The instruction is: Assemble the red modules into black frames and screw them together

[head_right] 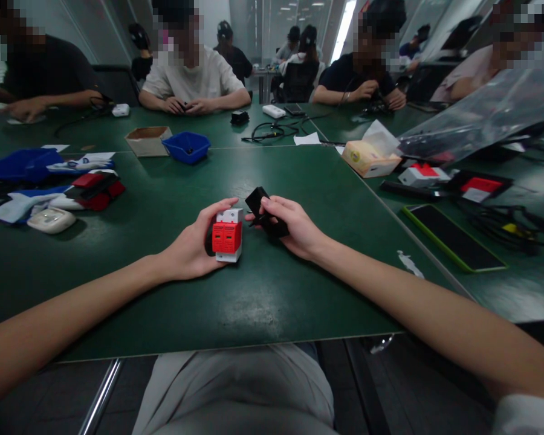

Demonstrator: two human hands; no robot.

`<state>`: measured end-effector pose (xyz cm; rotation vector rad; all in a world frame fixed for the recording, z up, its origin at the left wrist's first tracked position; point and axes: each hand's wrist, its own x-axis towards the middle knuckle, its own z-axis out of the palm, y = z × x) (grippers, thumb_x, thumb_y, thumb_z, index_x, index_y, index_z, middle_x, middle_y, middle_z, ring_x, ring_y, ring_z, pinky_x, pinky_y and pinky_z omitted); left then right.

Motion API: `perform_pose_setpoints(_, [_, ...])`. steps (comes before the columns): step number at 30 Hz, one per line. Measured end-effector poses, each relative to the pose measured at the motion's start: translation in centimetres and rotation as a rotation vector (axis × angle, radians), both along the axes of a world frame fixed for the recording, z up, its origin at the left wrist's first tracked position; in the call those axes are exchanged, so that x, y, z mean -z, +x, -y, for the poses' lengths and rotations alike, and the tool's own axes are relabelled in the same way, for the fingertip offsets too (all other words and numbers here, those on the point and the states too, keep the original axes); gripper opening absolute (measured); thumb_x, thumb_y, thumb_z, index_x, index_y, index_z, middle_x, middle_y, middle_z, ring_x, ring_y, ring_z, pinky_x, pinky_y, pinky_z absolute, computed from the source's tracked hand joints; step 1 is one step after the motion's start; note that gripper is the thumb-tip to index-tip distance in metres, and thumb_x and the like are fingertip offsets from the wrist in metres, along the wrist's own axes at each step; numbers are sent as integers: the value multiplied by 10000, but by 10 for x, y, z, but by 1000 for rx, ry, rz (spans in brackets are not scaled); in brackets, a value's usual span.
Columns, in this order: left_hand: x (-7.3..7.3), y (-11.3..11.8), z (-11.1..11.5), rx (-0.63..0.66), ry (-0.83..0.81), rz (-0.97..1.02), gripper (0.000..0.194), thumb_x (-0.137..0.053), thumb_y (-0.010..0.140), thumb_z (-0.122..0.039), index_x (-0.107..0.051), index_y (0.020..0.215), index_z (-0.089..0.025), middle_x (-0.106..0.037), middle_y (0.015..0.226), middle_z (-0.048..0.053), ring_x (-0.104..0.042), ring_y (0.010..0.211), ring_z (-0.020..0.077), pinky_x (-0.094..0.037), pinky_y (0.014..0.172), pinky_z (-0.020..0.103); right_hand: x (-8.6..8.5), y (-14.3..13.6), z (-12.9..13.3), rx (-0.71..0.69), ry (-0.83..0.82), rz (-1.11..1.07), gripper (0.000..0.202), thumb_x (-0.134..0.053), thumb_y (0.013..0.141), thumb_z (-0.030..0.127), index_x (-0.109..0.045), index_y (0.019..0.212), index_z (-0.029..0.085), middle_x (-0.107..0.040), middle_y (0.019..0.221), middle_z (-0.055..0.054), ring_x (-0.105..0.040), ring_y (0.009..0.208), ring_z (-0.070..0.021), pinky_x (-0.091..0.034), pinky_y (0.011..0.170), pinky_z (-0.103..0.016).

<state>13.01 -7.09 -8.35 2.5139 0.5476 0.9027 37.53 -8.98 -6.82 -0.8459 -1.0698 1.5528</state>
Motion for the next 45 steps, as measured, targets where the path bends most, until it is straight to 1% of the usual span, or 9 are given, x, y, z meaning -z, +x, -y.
perform_pose_setpoints(5, [2,-1,-4,23,-86,31,1015,-858,761,-335,-231,1558,-293,-304,1668,197,-429,1488,393,-418,1190,581,2,1,-2,2,-39,-16,406,-802,769,619,-704,790,226,-761,927,-58,-700,822,-204,-581,703,-300])
perform_pose_setpoints(9, [-1,-1,-4,3,-142,34,1028,-881,734,-341,-251,1545,-294,-298,1669,195,-461,1459,401,-427,1177,588,3,1,-2,-7,-43,-42,334,-781,804,550,-729,830,222,-764,1001,-68,-696,838,-190,-590,686,-277])
perform_pose_setpoints(19, [-9,1,1,-62,-149,1,985,-857,725,-279,-300,1536,-249,-431,1553,174,-548,1361,360,-437,1182,514,6,1,-4,118,108,-6,347,-903,721,375,-598,804,230,-706,1049,-10,-685,907,-163,-602,860,-333])
perform_pose_setpoints(24, [-11,3,3,-74,-157,-6,932,-840,737,-286,-323,1511,-244,-477,1497,161,-576,1321,349,-461,1160,530,12,0,-8,186,179,83,501,-915,666,414,-541,973,282,-678,1133,-7,-683,1015,-203,-576,923,-372])
perform_pose_setpoints(28, [-11,3,3,-92,-137,-13,894,-831,736,-295,-343,1483,-233,-506,1458,160,-589,1289,342,-479,1139,530,13,0,-4,256,376,318,621,-888,680,426,-538,1175,290,-638,1274,-60,-615,1220,-253,-527,1027,-404])
perform_pose_setpoints(32, [-11,2,2,-108,-122,-28,887,-832,729,-309,-351,1468,-217,-518,1443,166,-586,1283,345,-482,1135,523,6,5,7,298,664,697,601,-794,778,303,-536,1320,275,-596,1374,-105,-623,1160,-287,-580,879,-411])
perform_pose_setpoints(36, [-10,2,2,-113,-122,-27,901,-832,724,-308,-342,1474,-211,-504,1456,172,-579,1290,347,-476,1138,529,-2,13,8,238,968,887,588,-729,802,215,-570,1367,262,-633,1382,-106,-586,1285,-328,-510,1072,-511])
perform_pose_setpoints(41, [-8,2,2,-108,-121,-24,898,-830,727,-304,-340,1473,-206,-508,1448,174,-581,1286,345,-476,1135,533,-1,18,2,177,1023,914,587,-714,819,214,-574,1388,262,-636,1408,-102,-575,1326,-328,-449,1155,-548])
perform_pose_setpoints(45, [-7,2,1,-117,-118,-29,907,-830,727,-313,-335,1481,-213,-503,1458,170,-579,1292,346,-476,1137,526,0,14,4,203,941,897,538,-743,819,271,-587,1334,259,-647,1314,-113,-626,1189,-312,-551,1002,-496])
